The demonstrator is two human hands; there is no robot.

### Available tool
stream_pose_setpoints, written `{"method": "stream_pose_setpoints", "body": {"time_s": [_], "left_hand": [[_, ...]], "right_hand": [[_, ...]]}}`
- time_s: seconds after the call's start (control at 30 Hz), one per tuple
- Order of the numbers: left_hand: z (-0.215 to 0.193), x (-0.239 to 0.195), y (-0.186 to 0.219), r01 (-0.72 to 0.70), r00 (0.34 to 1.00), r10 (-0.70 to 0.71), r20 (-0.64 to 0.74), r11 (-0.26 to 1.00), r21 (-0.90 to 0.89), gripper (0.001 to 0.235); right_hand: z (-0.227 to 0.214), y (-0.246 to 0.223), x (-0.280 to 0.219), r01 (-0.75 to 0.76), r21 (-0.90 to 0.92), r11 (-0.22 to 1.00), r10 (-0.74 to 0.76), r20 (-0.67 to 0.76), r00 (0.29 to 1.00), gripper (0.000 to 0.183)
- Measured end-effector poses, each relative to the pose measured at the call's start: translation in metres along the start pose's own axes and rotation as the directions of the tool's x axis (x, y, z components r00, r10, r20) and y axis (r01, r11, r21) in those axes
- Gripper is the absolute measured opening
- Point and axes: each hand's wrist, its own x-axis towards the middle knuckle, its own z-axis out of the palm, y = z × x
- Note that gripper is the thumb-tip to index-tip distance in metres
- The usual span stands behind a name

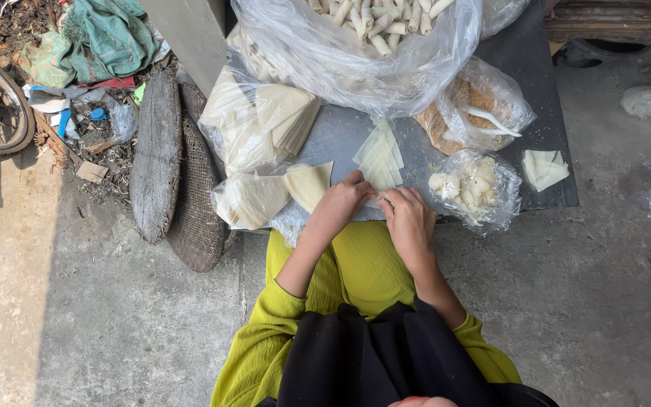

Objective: The person sits on the ground and repeatedly wraps small cylindrical food items in triangular paper sheets. They fold the paper around each item and place the finished wraps into a plastic bag.

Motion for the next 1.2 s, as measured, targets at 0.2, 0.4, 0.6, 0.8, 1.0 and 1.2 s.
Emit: {"method": "stream_pose_setpoints", "body": {"time_s": [0.2,0.4,0.6,0.8,1.0,1.2], "left_hand": [[-0.006,-0.002,0.015,-0.049,0.996,0.055,-0.072,0.996,0.079,0.014],[-0.002,0.002,0.009,-0.100,0.985,0.147,-0.093,0.916,0.389,0.011],[0.008,0.001,0.003,-0.102,0.984,0.155,-0.089,0.895,0.435,0.016],[0.013,0.000,0.007,-0.057,0.996,0.081,-0.031,0.886,0.460,0.013],[0.011,0.009,0.007,-0.047,0.990,0.105,-0.096,0.878,0.477,0.013],[0.018,0.008,0.008,-0.001,0.995,0.052,-0.080,0.842,0.539,0.014]], "right_hand": [[0.000,0.006,0.012,0.035,-0.013,0.999,-0.035,0.003,0.999,0.012],[0.002,0.009,0.012,0.076,-0.024,0.997,-0.075,0.036,0.997,0.018],[0.006,0.010,0.017,0.092,-0.080,0.993,-0.089,0.042,0.995,0.014],[0.004,0.021,0.020,0.129,0.042,0.991,-0.131,0.042,0.991,0.014],[0.006,0.019,0.017,0.079,0.015,0.997,-0.079,0.028,0.996,0.018],[0.005,0.019,0.026,0.057,-0.069,0.996,-0.053,0.069,0.996,0.016]]}}
